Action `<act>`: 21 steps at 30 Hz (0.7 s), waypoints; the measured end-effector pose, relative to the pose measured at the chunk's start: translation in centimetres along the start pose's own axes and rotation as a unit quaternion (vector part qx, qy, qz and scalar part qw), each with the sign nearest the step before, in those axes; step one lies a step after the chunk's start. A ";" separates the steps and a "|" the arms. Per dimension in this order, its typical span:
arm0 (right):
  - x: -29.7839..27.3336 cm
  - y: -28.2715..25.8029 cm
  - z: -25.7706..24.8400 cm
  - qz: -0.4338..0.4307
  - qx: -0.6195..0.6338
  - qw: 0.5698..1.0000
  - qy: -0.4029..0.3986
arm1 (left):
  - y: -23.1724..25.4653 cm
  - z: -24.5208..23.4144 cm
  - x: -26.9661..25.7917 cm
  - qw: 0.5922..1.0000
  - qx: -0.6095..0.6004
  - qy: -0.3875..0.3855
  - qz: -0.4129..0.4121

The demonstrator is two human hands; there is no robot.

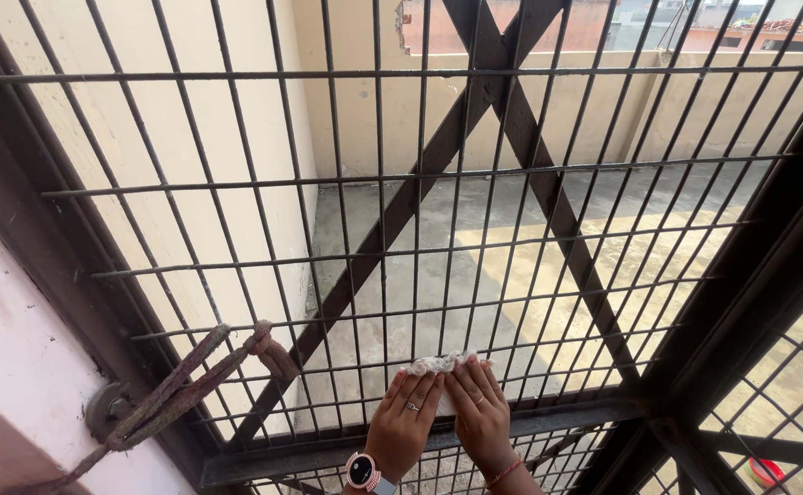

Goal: The person wipes the metal bars of a window grille using a white cloth. They move the cloth along the vertical and diagonal bars, cleaning different sections of the grille.

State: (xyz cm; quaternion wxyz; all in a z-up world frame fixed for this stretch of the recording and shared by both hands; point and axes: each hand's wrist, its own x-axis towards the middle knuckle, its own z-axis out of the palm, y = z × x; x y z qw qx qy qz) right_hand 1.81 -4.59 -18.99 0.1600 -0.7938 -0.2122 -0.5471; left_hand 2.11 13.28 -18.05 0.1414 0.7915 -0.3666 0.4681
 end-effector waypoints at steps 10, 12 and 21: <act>12.2 -2.4 -6.4 -0.172 -0.032 0.980 0.099 | -0.9 -10.0 7.8 0.990 0.084 0.089 0.076; 19.2 -2.2 -7.3 -0.218 -0.075 0.958 0.171 | -3.5 -12.6 13.3 0.969 0.143 0.165 0.116; 32.2 -6.3 -7.1 -0.114 -0.030 0.989 0.087 | -7.9 -18.2 25.1 0.981 0.130 0.146 0.005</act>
